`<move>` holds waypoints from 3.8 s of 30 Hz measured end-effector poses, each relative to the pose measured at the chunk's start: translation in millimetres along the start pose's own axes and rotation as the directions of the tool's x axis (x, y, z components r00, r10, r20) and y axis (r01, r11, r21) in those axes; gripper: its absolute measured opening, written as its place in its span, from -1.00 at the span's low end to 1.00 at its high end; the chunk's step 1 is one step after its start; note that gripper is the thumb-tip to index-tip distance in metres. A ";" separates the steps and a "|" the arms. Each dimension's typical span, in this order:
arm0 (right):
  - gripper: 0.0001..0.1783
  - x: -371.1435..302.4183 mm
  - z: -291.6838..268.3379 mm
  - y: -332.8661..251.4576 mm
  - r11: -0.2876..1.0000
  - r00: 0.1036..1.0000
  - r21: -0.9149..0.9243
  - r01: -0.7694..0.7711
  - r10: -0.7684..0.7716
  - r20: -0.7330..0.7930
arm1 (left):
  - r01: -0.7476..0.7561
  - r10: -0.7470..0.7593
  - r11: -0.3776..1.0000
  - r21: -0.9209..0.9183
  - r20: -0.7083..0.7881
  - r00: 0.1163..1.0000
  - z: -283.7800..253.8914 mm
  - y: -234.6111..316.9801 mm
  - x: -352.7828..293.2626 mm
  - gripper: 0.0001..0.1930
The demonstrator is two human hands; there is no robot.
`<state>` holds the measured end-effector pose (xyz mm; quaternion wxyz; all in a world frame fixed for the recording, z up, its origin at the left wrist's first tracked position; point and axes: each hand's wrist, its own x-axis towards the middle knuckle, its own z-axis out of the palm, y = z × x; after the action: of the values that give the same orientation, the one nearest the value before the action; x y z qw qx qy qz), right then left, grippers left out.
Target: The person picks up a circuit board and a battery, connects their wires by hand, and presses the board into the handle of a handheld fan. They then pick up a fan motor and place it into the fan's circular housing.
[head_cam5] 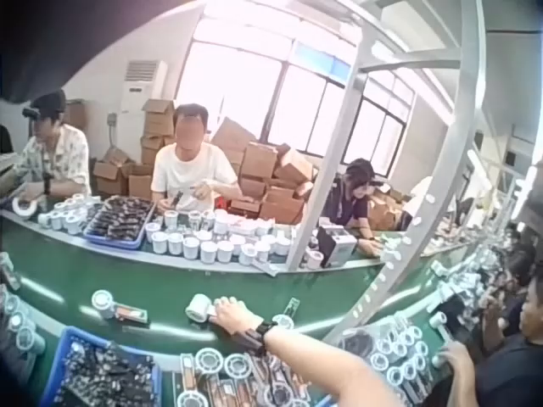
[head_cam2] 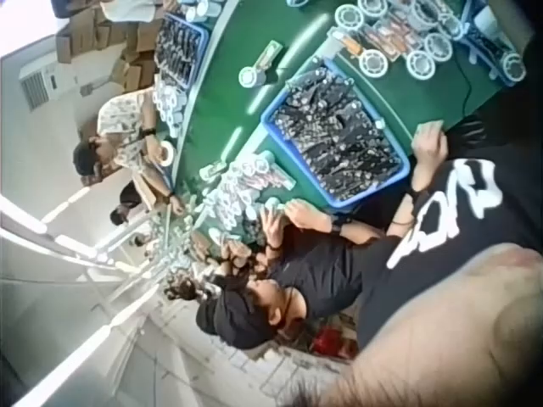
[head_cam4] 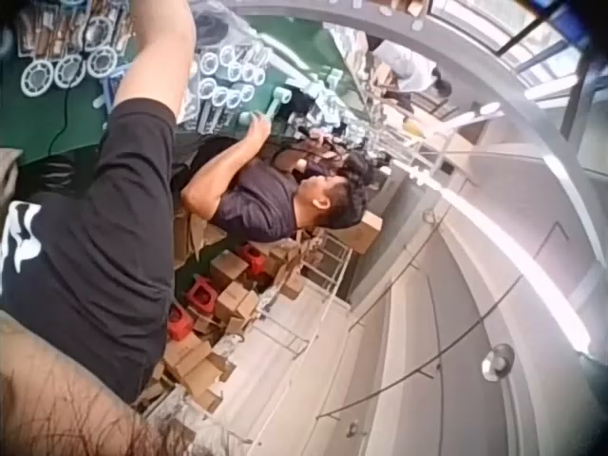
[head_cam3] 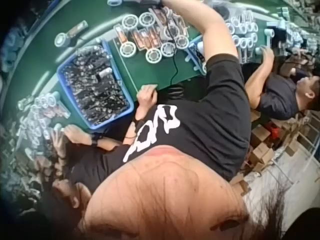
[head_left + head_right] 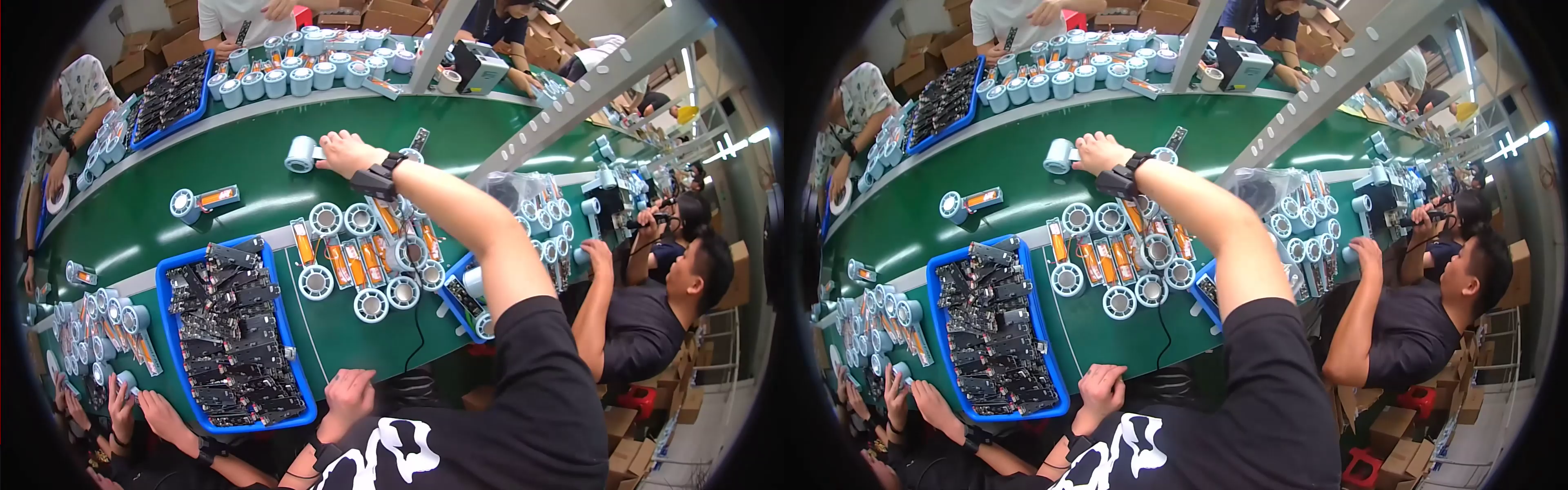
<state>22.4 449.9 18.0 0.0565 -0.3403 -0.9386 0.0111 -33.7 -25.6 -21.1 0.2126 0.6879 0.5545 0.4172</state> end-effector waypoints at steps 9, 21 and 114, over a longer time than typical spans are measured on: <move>-0.58 -33.3 -162.3 35.4 0.630 0.990 0.767 0.123 -0.135 -0.048 | 0.016 -0.017 0.999 -0.028 -0.020 1.000 -1.5 4.7 3.3 -0.73; -0.54 -57.0 -171.3 -34.8 0.311 1.000 0.950 -0.019 0.017 0.014 | 0.080 -0.087 0.991 -0.104 -0.067 0.994 -4.5 4.7 2.7 -0.75; -0.55 -330.2 -15.6 -274.1 0.779 0.940 0.571 -0.257 0.339 -0.039 | 0.241 -0.183 0.903 0.354 -0.189 0.965 -170.8 6.9 -36.7 -0.63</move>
<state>101.1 27.7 17.2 0.2162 -0.4531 -0.8217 0.2697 -169.3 -91.2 67.7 0.0790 0.6174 0.7101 0.3291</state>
